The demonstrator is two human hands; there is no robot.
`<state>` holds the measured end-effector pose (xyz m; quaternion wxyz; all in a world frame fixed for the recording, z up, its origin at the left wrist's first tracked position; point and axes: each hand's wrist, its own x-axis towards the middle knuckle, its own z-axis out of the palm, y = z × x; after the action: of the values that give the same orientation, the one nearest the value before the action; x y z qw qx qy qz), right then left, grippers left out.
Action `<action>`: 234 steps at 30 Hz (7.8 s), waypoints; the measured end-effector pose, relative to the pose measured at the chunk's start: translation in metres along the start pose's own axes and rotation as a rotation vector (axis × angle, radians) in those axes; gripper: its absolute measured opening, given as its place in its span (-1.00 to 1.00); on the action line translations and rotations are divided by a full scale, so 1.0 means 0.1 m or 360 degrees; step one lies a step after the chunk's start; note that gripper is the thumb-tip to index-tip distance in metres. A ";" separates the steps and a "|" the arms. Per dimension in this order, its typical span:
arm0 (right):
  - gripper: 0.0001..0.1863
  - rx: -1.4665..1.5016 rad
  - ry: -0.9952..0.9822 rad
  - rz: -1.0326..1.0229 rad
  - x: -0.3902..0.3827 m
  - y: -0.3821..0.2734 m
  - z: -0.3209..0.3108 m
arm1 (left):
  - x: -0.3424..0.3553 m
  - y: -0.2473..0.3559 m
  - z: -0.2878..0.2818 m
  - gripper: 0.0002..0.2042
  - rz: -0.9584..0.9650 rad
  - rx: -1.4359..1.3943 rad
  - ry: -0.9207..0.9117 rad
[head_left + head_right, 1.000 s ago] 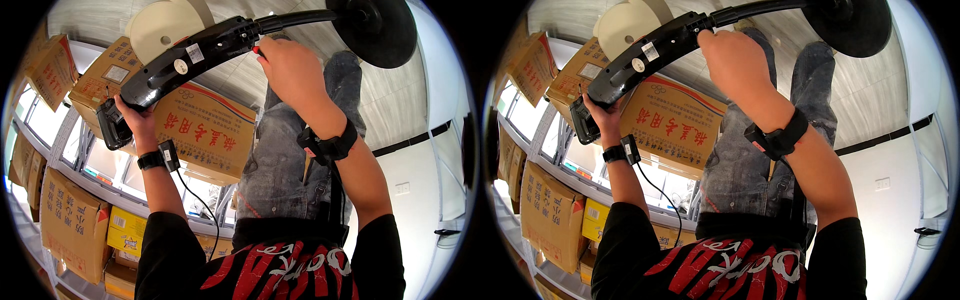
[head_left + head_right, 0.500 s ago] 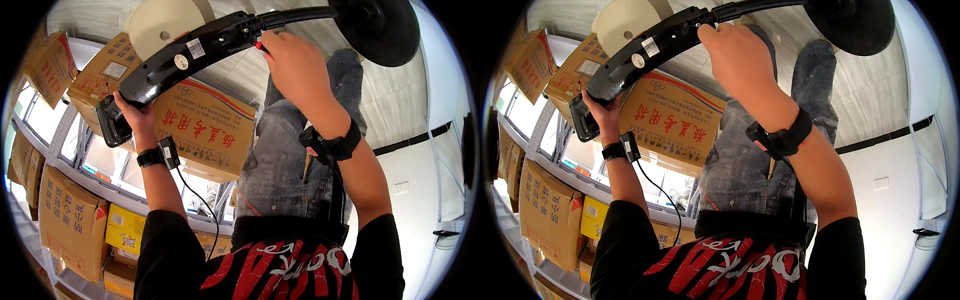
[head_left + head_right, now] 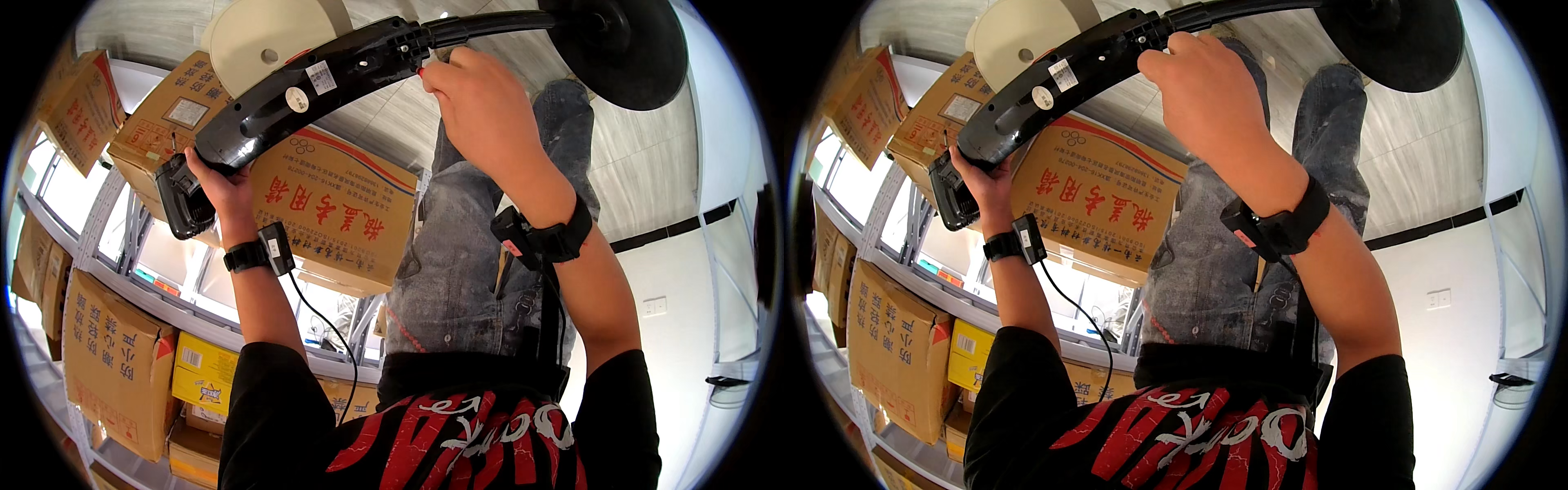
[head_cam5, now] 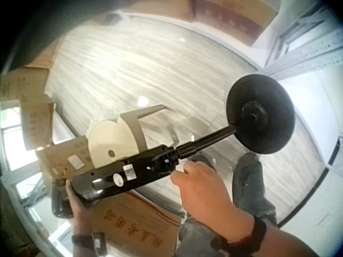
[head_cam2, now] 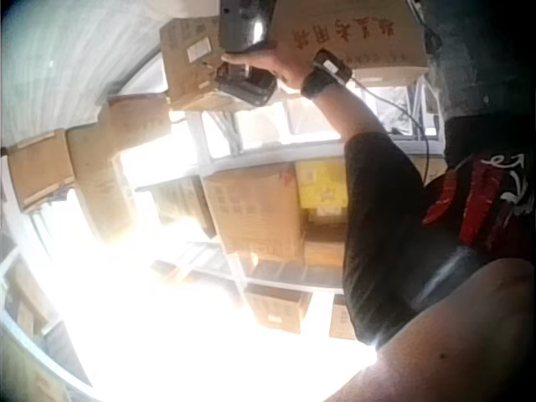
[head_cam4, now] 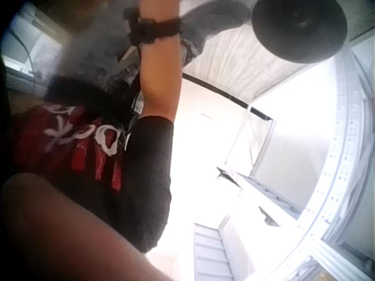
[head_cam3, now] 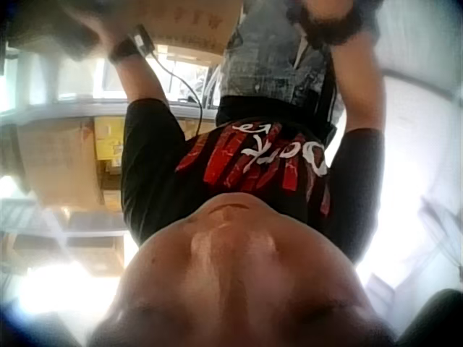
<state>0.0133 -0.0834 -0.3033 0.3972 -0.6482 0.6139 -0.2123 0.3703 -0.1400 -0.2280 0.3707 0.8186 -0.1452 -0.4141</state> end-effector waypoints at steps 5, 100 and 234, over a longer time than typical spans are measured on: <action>-0.89 -0.0004 -0.0401 0.0586 0.14 -0.18 -0.20 | -0.03 0.00 0.04 -0.52 -0.0017 -0.0041 0.0023; -0.85 0.0285 0.0032 0.0333 -0.15 0.07 -0.15 | 0.02 -0.02 -0.01 -0.47 0.0012 0.0070 -0.0017; -0.78 0.1075 0.1583 0.0188 -2.46 -1.27 -4.48 | -1.58 1.08 0.63 -0.48 0.0286 -0.0379 -0.0154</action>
<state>-0.2873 0.0309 0.1134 0.2575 -0.2739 0.6597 -0.6507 0.2313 -0.1585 -0.0836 0.4932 0.7317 -0.1854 -0.4325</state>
